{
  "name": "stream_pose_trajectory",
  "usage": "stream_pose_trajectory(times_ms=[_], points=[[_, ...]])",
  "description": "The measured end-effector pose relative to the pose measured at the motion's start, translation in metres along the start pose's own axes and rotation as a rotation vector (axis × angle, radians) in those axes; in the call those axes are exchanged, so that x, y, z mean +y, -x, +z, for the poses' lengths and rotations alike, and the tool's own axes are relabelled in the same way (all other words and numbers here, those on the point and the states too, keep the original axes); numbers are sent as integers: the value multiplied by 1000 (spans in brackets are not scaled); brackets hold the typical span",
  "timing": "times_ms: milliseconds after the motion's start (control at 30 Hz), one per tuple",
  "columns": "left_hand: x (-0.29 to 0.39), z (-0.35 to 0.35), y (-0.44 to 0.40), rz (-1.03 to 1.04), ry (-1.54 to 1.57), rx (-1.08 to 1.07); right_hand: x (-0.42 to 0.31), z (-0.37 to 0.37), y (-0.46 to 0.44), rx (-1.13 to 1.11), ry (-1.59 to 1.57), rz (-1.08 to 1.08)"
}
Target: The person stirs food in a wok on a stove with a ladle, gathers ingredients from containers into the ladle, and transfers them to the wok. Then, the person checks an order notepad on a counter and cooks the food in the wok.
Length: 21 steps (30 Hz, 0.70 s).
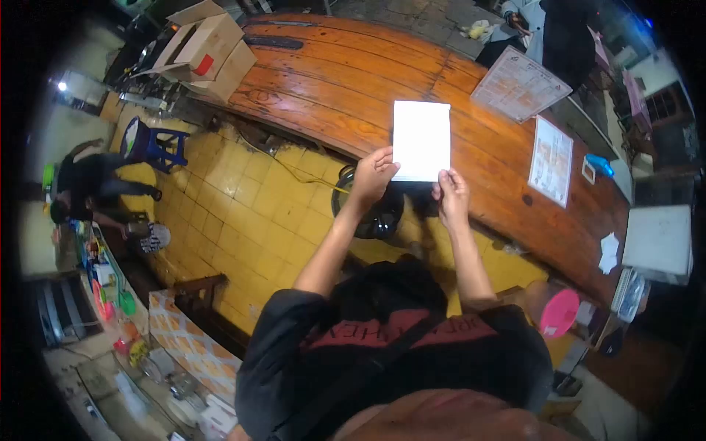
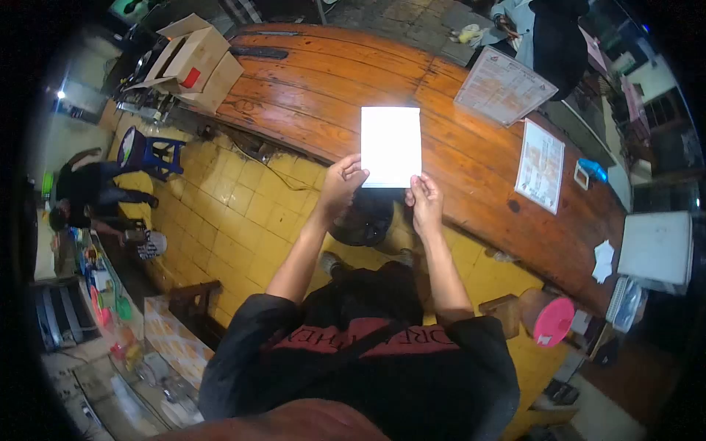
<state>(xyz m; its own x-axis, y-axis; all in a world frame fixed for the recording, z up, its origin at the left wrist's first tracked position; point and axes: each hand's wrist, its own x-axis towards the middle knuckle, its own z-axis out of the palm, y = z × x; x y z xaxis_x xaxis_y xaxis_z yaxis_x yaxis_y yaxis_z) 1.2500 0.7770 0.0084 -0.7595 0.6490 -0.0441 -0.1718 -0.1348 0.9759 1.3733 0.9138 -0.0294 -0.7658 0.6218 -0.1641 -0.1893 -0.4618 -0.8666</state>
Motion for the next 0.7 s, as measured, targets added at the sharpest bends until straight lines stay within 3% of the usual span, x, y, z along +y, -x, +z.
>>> stream_pose_trajectory(times_ms=[300,433,533,700], points=[[30,-125,56,53,-62,-80,43,106,35,83,4,-65],[23,-200,95,10,-79,17,59,146,28,72,-28,-56],[26,-245,117,-140,-124,208,75,167,7,82,-28,-71],[31,-310,128,-196,-96,288,113,198,-28,134,-19,-34]])
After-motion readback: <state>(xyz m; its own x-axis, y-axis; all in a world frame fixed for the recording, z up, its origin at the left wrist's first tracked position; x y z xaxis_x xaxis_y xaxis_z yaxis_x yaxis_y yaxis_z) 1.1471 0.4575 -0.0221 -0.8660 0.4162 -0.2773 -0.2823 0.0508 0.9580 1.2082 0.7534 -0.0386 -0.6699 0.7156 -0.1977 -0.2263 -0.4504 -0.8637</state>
